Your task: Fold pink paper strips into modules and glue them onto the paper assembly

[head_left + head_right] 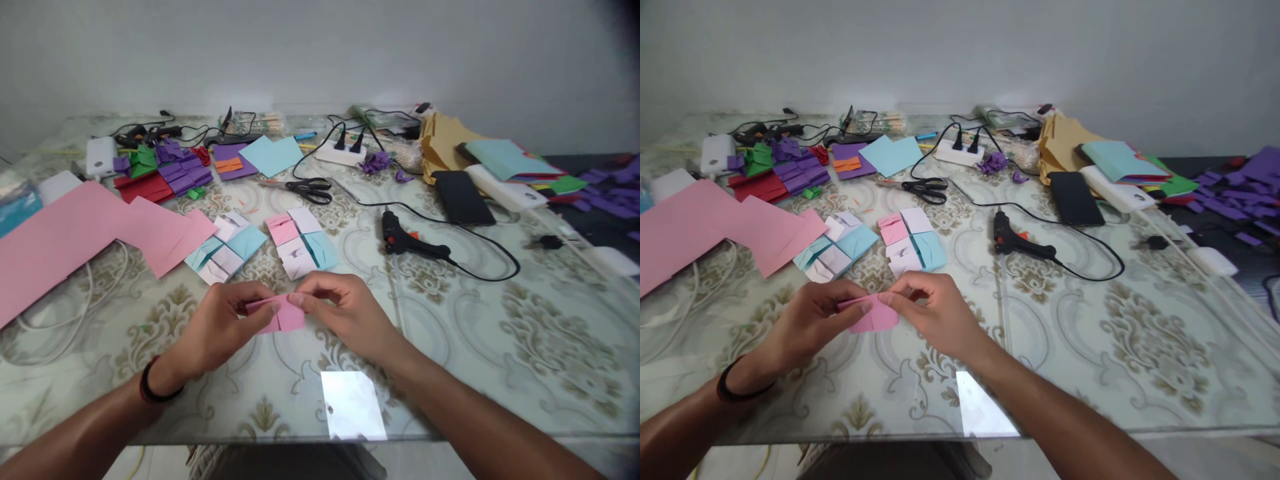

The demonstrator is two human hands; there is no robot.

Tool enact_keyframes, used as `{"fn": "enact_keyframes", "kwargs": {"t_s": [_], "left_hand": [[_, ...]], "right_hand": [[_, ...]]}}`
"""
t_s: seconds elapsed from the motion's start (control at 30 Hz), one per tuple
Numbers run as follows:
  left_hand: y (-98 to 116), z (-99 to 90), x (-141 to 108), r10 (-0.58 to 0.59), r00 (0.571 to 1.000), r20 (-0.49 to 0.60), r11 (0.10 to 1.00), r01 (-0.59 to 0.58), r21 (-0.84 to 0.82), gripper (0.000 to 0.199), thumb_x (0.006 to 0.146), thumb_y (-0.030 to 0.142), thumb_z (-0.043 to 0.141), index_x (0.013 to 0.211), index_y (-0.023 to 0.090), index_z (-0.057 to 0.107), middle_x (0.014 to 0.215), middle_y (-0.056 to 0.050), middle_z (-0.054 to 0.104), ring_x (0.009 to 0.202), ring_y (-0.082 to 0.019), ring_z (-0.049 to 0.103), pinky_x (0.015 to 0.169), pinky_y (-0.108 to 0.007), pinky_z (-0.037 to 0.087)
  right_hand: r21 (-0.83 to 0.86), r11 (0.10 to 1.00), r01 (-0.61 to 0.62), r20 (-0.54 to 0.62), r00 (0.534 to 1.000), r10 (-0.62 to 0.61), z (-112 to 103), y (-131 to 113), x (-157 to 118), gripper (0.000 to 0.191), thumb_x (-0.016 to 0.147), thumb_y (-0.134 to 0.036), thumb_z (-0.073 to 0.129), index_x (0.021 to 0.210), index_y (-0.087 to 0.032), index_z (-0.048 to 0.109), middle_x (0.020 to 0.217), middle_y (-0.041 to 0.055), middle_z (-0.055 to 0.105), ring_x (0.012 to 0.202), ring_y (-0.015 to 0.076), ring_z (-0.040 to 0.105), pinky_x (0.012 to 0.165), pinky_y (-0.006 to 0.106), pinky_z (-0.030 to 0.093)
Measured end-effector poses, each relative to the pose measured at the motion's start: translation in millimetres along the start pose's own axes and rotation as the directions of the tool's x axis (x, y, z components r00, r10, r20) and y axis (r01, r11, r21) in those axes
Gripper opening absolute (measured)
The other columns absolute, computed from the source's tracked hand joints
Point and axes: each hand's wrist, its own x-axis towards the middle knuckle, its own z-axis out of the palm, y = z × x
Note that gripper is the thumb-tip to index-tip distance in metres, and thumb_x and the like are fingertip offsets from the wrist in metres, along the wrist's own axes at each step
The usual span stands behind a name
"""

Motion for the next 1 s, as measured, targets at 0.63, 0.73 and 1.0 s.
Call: {"fn": "enact_keyframes", "kwargs": {"t_s": [0.63, 0.73, 1.0], "left_hand": [[-1, -10.3, 4, -0.063, 0.998, 0.031, 0.998, 0.063, 0.02, 0.045, 0.1, 0.043, 0.058, 0.066, 0.019, 0.041, 0.065, 0.005, 0.03, 0.063, -0.012, 0.029, 0.056, -0.027, 0.024], [-3, -10.7, 5, -0.081, 0.993, 0.088, 0.997, 0.081, 0.004, 0.047, 0.1, 0.042, 0.057, 0.066, 0.02, 0.035, 0.065, 0.005, 0.026, 0.06, -0.011, 0.025, 0.054, -0.027, 0.021], [-10, -5.7, 4, -0.069, 0.995, 0.078, 0.997, 0.07, -0.014, 0.047, 0.102, 0.046, 0.057, 0.067, 0.019, 0.038, 0.067, 0.005, 0.029, 0.061, -0.011, 0.026, 0.054, -0.027, 0.021]], "right_hand": [[-0.199, 0.979, -0.052, 0.089, 0.994, 0.071, -2, 2, 1, 0.045, 0.095, -0.047, 0.067, 0.064, -0.019, 0.053, 0.06, -0.0039, 0.05, 0.058, 0.0113, 0.043, 0.055, 0.026, 0.033], [-0.258, 0.965, -0.038, 0.073, 0.996, 0.058, -3, 2, 2, 0.046, 0.096, -0.046, 0.067, 0.062, -0.02, 0.048, 0.058, -0.0051, 0.045, 0.057, 0.0108, 0.038, 0.053, 0.026, 0.029], [-0.155, 0.987, -0.034, 0.114, 0.992, 0.052, -2, 1, 0, 0.036, 0.095, -0.044, 0.067, 0.072, -0.019, 0.057, 0.068, -0.0031, 0.053, 0.063, 0.012, 0.046, 0.059, 0.026, 0.036]]}}
